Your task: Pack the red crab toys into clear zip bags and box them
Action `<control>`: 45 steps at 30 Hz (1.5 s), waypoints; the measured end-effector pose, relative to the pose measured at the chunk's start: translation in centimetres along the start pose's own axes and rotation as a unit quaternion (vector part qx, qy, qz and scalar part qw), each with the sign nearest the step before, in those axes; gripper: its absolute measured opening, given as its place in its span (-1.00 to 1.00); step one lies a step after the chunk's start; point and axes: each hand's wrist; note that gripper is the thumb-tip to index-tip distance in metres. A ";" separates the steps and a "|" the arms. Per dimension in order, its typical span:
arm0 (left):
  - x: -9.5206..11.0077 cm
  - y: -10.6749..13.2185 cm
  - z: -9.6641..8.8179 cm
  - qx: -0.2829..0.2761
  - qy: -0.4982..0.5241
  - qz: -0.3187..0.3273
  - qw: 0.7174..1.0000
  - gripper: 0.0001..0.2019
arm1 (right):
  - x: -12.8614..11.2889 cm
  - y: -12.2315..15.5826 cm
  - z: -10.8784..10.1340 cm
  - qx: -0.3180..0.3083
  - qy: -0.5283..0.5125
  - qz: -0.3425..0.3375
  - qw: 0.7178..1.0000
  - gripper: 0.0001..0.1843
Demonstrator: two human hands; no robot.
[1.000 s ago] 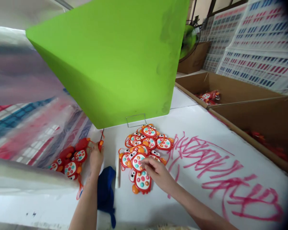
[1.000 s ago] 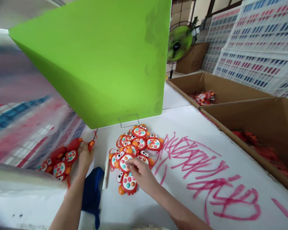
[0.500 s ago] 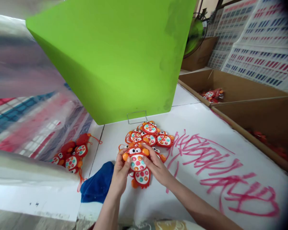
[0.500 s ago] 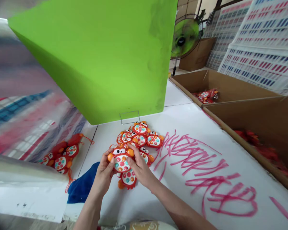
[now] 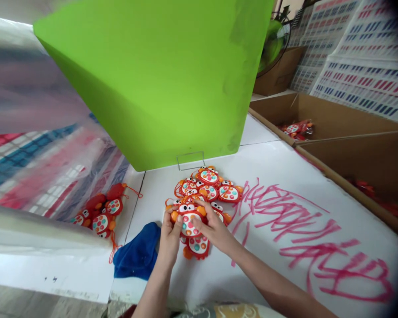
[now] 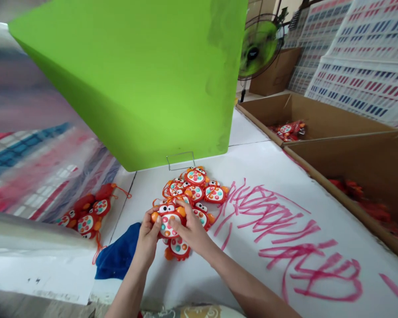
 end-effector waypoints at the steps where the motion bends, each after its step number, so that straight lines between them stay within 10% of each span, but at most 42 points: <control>1: -0.1 -0.1 -0.2 -0.019 -0.020 0.007 1.000 -0.60 | 0.0 -0.1 0.0 0.002 -0.010 0.003 1.000 -0.51; 4: -0.4 -1.3 -2.4 -0.048 -0.118 0.060 0.990 -0.55 | 0.2 -0.5 -0.3 0.025 0.008 0.011 1.000 -0.58; 6: -0.2 -2.7 -5.4 0.031 -0.251 0.117 0.960 -0.54 | 0.3 -0.8 -0.8 0.031 0.042 0.018 0.998 -0.58; 12: -0.4 -6.5 -15.8 0.273 -0.718 -0.017 0.640 -0.45 | 1.4 -3.1 -2.0 0.085 0.068 0.006 0.994 -0.45; 16: -1.9 -7.6 -18.5 0.285 -0.788 -0.066 0.542 -0.52 | 1.8 -4.9 -2.4 0.146 0.075 -0.022 0.986 -0.37; 26: -2.5 -7.5 -18.3 0.255 -0.738 -0.004 0.625 -0.55 | 2.7 -4.0 -5.5 0.152 0.201 -0.077 0.965 -0.40; 36: -0.4 -3.6 -7.2 0.157 -0.517 0.211 0.814 -0.54 | 0.9 -2.6 -5.6 0.189 0.267 -0.114 0.938 -0.54; 40: -0.2 -1.5 -2.5 0.055 -0.496 0.287 0.817 -0.47 | -0.2 -1.6 -3.3 0.080 0.054 0.002 0.995 -0.51; 45: -0.1 -0.4 -0.8 -0.037 -0.513 0.351 0.782 -0.37 | 0.1 -0.7 -1.5 0.044 -0.183 0.111 0.976 -0.39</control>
Point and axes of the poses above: each hand's wrist, its own y-axis away from the middle knuckle, its own z-axis out of the palm, x = y × z, and after that the axes turned 13 degrees about -y, right-handed
